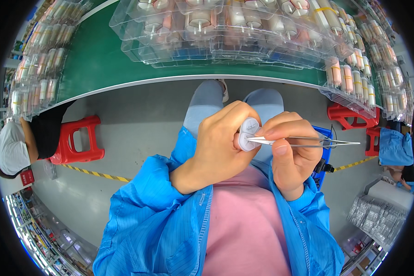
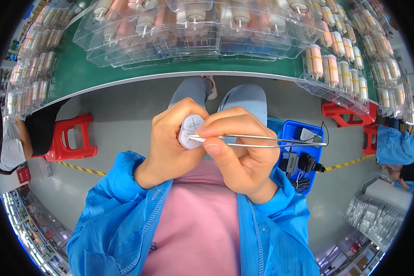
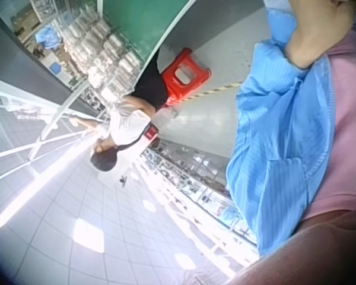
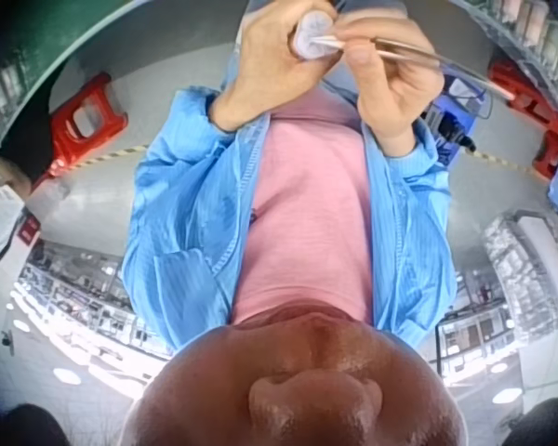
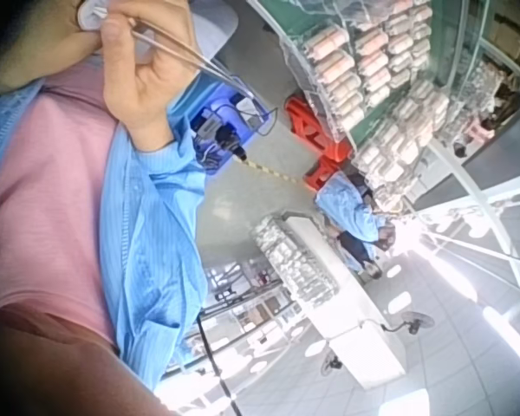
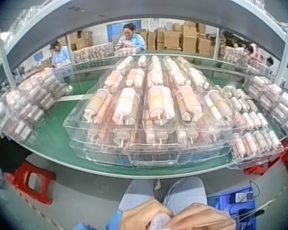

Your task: Assembling electronic components and battery packs at a production line using tweezers.

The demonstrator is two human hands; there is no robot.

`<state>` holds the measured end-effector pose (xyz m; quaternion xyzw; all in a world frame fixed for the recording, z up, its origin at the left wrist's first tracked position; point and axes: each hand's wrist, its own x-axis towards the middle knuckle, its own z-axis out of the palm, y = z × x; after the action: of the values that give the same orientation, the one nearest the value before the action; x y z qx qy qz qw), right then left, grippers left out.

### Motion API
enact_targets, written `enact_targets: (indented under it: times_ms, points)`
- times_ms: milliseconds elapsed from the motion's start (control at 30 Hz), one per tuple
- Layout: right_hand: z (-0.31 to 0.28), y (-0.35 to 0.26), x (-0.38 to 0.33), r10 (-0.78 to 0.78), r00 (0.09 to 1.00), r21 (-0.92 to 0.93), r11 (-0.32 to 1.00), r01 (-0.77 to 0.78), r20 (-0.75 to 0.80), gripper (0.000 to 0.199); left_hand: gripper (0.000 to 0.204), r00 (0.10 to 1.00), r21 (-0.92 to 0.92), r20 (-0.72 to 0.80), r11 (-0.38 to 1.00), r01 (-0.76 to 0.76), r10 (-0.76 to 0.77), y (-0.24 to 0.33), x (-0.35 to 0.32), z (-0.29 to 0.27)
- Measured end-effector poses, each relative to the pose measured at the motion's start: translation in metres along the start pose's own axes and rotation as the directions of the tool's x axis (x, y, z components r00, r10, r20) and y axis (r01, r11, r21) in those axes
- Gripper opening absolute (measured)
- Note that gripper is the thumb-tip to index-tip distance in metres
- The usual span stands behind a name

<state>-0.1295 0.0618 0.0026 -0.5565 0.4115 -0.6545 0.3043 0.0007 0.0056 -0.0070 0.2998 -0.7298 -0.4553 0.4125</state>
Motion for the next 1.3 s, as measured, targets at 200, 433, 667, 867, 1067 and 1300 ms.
enact_targets:
  times_ms: [200,433,667,867,1067,1300]
  points:
    - [0.002,0.000,0.000,0.004,1.000,0.001,1.000,-0.004,-0.018,0.010,0.022,1.000,0.009,-0.002,1.000,-0.003,0.003,-0.001,0.000,0.000]
    - [0.002,0.002,-0.002,0.006,1.000,0.022,1.000,-0.006,-0.026,0.009,0.022,1.000,0.011,0.000,1.000,-0.005,0.005,-0.002,0.000,0.000]
    - [0.002,0.002,0.000,-0.015,1.000,0.005,1.000,0.015,-0.012,0.009,0.022,1.000,0.007,0.000,1.000,-0.007,0.007,-0.002,0.000,0.000]
    - [-0.001,-0.003,0.006,-0.069,0.996,-0.166,0.983,0.078,0.057,0.011,0.021,0.998,0.063,0.004,0.996,-0.061,0.061,-0.004,0.001,-0.001]
    - [-0.001,-0.005,0.007,-0.066,0.995,-0.180,0.981,0.078,0.068,0.012,0.021,0.996,0.068,0.024,0.994,-0.082,0.081,-0.005,0.001,-0.002]
    - [-0.002,-0.013,0.013,-0.053,0.993,-0.271,0.959,0.080,0.102,0.010,0.023,0.985,0.290,0.037,0.942,-0.171,0.167,-0.004,0.004,-0.003]
